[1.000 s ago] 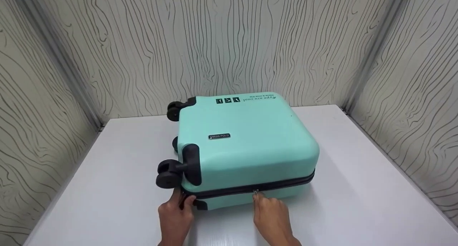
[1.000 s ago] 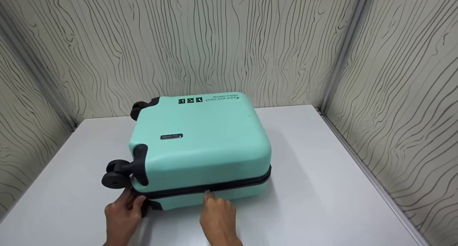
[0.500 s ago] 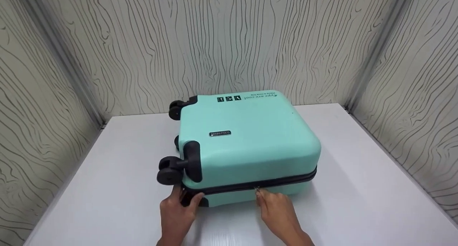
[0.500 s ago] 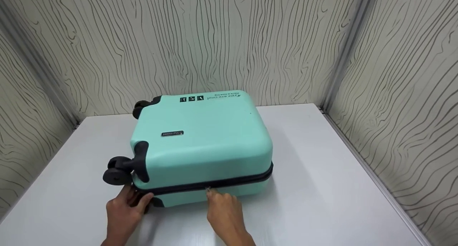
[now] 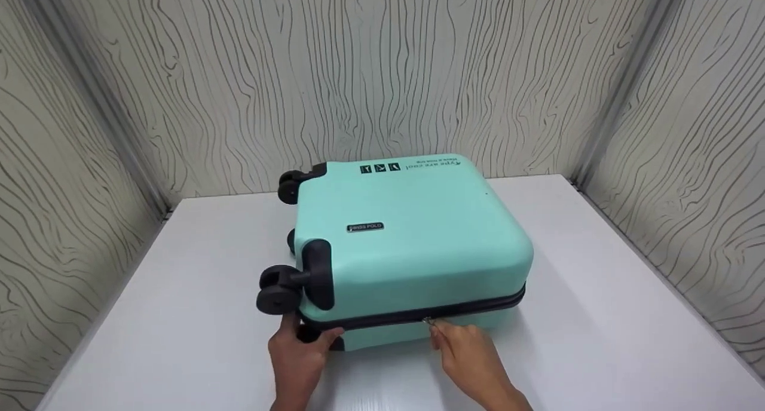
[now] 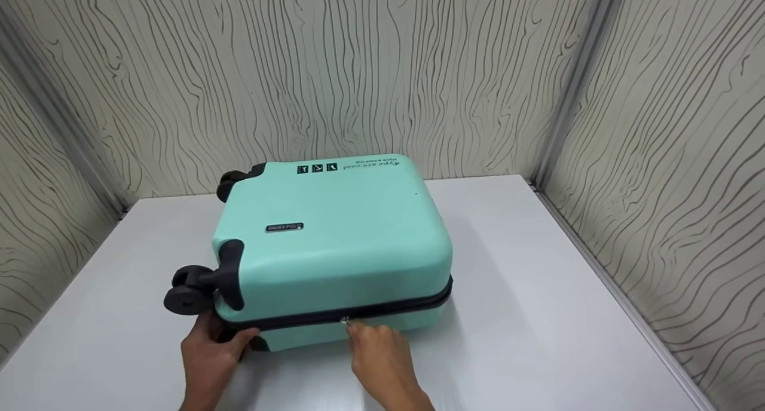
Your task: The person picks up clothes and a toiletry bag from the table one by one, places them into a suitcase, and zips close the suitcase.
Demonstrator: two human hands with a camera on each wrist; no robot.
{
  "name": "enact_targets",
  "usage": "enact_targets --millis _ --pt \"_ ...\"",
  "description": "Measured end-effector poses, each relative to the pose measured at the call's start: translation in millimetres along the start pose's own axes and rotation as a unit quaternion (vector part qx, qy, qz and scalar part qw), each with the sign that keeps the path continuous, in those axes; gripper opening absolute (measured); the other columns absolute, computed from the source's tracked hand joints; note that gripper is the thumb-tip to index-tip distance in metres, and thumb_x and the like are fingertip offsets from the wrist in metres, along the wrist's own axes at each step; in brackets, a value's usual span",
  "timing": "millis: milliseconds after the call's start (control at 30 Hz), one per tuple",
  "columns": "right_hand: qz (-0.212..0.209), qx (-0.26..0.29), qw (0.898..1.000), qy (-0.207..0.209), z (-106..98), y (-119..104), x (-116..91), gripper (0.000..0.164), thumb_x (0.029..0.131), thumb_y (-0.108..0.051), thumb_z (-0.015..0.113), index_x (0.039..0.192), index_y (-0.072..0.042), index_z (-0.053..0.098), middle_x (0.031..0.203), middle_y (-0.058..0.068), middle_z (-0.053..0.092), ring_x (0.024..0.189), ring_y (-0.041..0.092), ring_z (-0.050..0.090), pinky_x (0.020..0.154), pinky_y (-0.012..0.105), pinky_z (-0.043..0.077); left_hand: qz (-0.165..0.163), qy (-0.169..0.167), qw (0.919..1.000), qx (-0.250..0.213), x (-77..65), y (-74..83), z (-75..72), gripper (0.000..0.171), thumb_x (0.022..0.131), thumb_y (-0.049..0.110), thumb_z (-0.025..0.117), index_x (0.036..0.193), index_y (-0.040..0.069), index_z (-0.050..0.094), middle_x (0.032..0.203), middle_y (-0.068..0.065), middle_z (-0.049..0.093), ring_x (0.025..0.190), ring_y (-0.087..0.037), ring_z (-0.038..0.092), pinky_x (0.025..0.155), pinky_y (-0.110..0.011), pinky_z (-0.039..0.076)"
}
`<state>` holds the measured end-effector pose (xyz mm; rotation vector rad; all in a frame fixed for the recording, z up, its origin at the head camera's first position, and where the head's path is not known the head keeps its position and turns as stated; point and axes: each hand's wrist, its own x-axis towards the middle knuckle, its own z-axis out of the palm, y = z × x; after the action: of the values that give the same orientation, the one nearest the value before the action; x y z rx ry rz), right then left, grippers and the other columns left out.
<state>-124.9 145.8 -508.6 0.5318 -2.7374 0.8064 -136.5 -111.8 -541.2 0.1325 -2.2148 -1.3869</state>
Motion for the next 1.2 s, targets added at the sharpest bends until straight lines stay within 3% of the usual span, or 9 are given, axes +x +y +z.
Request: enact_targets --millis 200,400,533,700,833,1067,1200 --pt "0.014 -0.013 1.000 -0.003 2.3 -4.9 -0.4 0.030 0.095 -0.014 0.051 0.066 -0.014 0.057 0.056 -0.010 0.052 0.048 -0.002 0.040 0.045 0.019 0.034 0.034 0.045 0.9977 -0.037 -2.6 -2.8 0.0 0.075 0.056 0.016 0.089 0.123 0.011 0.057 0.116 -0.006 0.066 0.072 -0.010 0.059 0.067 -0.014 0.045" --pt "0.031 -0.023 0.999 -0.005 6.2 -11.3 1.0 0.034 0.096 -0.016 0.050 0.062 -0.017 0.051 0.051 -0.012 0.041 0.044 0.001 0.034 0.042 0.020 0.029 0.030 0.073 0.9939 -0.077 -4.6 -0.8 -2.8 0.059 0.053 0.012 0.091 0.105 0.011 0.064 0.093 -0.001 0.071 0.066 -0.008 0.061 0.058 -0.018 0.049" --pt "0.034 0.017 0.999 -0.005 6.2 -10.7 2.9 0.034 0.096 -0.014 0.049 0.063 -0.016 0.053 0.052 -0.010 0.045 0.045 0.000 0.034 0.042 0.019 0.030 0.043 0.078 0.9919 -0.090 -4.7 1.3 -2.0 0.054 0.054 0.014 0.090 0.101 0.010 0.065 0.087 -0.002 0.072 0.069 -0.008 0.063 0.060 -0.018 0.050" --pt "0.047 0.121 0.992 0.002 1.4 -7.3 7.1 0.034 0.097 -0.012 0.047 0.063 -0.013 0.054 0.055 -0.007 0.048 0.047 -0.001 0.035 0.044 0.018 0.034 0.070 0.074 0.9927 -0.064 -2.9 0.5 1.8 0.061 0.055 0.018 0.090 0.109 0.009 0.063 0.095 -0.008 0.072 0.068 -0.008 0.064 0.060 -0.016 0.049" --pt "0.041 0.167 0.985 0.006 -1.6 -7.6 9.5 0.035 0.097 -0.011 0.048 0.062 -0.013 0.053 0.054 -0.008 0.044 0.047 -0.001 0.034 0.045 0.019 0.035 0.104 0.073 0.9917 -0.012 -2.2 -2.5 1.0 0.070 0.056 0.025 0.089 0.116 0.006 0.059 0.097 -0.010 0.072 0.067 -0.006 0.064 0.062 -0.014 0.048" --pt "0.037 0.173 0.984 0.035 2.0 -5.7 8.7 0.035 0.097 -0.013 0.048 0.062 -0.014 0.052 0.053 -0.008 0.042 0.046 -0.002 0.034 0.044 0.018 0.034 0.138 0.071 0.9875 0.028 -1.1 -8.0 0.7 0.074 0.056 0.029 0.089 0.119 0.006 0.057 0.095 -0.010 0.072 0.065 -0.007 0.064 0.062 -0.013 0.048" --pt "0.002 0.110 0.991 0.077 9.5 -7.5 6.7 0.035 0.097 -0.012 0.048 0.062 -0.016 0.050 0.053 -0.009 0.045 0.044 -0.004 0.030 0.041 0.016 0.030 0.171 0.076 0.9820 0.026 -0.5 -8.2 -2.1 0.071 0.057 0.027 0.089 0.118 0.005 0.058 0.091 -0.005 0.072 0.064 -0.004 0.062 0.061 -0.014 0.048"
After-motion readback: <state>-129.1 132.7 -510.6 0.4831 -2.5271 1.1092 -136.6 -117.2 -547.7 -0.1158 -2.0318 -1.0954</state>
